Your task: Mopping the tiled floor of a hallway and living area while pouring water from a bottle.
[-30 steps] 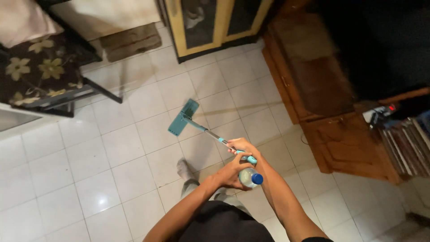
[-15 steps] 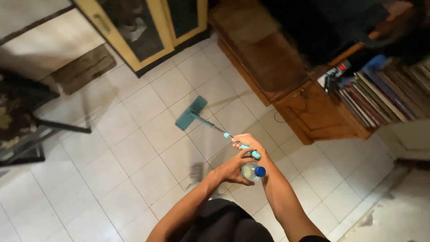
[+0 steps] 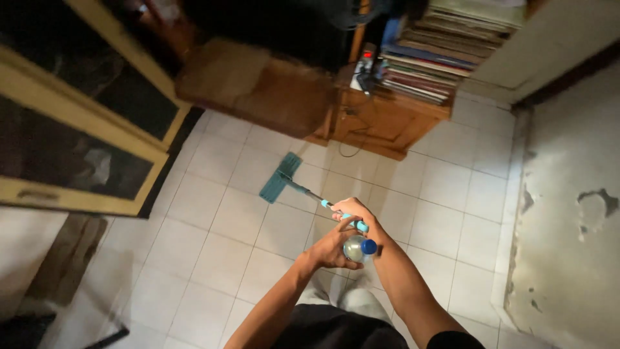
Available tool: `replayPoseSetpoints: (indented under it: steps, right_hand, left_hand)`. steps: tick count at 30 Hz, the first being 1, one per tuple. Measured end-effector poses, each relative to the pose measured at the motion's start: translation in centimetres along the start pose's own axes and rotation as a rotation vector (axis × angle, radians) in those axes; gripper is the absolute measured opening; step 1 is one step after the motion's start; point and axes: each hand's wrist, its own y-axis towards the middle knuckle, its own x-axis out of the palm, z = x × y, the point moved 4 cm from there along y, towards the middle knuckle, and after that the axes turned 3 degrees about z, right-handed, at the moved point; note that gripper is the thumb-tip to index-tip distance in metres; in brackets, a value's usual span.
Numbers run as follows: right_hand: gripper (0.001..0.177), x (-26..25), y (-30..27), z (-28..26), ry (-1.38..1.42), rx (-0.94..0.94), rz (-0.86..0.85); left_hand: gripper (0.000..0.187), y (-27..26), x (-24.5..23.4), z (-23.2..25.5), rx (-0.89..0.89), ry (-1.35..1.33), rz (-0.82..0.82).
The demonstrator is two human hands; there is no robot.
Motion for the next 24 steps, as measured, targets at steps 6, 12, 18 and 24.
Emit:
replayPoseSetpoints:
  steps: [6,12,18,24]
  right_hand:
    - [0.035,-9.1,-0.8,2.8,0.055,-0.025,0.084]
    - [0.04,-20.6,-2.2,7.3,0.097,-0.029,0.162]
    - [0.032,-33.1,-7.0,11.6,0.108,-0.026,0.226]
    - [0.033,-44.7,-9.5,18.1,0.212,-0.043,0.303]
  left_hand:
    - [0.07,4.4,7.1,-0.1,0.063,-0.052,-0.097]
    - [0.07,9.6,16.8,1.8,0.142,-0.101,-0.167]
    - [0.072,15.2,26.9,6.2,0.099,-0.15,-0.272]
    - [0.074,19.3,38.1,9.3,0.046,-0.217,-0.423]
